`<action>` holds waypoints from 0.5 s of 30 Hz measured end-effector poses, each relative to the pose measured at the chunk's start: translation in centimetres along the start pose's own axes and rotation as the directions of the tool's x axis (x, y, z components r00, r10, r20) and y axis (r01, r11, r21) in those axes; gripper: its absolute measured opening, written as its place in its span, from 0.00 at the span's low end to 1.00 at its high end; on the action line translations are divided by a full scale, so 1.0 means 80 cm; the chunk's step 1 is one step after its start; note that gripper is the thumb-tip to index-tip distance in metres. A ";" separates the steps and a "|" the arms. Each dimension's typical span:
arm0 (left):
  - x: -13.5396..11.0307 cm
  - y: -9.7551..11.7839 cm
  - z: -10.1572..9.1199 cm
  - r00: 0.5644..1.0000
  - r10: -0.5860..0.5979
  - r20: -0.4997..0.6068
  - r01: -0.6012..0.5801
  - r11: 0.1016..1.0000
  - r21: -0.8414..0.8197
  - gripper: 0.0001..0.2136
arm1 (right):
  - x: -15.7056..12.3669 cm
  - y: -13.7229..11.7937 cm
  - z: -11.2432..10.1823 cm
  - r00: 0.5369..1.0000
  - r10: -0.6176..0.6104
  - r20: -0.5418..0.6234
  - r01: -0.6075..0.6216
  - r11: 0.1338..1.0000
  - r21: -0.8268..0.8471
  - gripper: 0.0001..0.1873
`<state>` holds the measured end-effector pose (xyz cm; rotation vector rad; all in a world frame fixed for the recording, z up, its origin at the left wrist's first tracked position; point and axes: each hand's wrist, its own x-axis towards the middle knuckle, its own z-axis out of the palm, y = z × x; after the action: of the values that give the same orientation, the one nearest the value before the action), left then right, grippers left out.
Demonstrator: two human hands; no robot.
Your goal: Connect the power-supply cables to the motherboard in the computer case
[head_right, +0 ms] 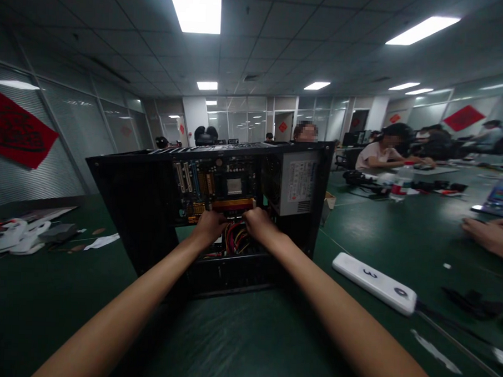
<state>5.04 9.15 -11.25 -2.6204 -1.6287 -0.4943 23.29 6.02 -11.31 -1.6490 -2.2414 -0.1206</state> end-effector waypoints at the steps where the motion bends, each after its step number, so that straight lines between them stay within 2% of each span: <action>1: 0.000 0.001 0.000 1.000 -0.001 0.001 0.001 1.000 0.003 0.13 | 0.000 0.000 0.000 1.000 0.003 -0.001 -0.003 1.000 0.000 0.17; 15: -0.003 0.002 0.000 1.000 0.016 -0.023 -0.017 1.000 -0.002 0.12 | 0.000 0.001 0.001 1.000 0.017 0.000 -0.017 0.999 -0.035 0.16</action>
<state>5.07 8.83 -11.29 -2.6171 -1.5995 -0.5244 23.34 6.05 -11.38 -1.6859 -2.2369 -0.1557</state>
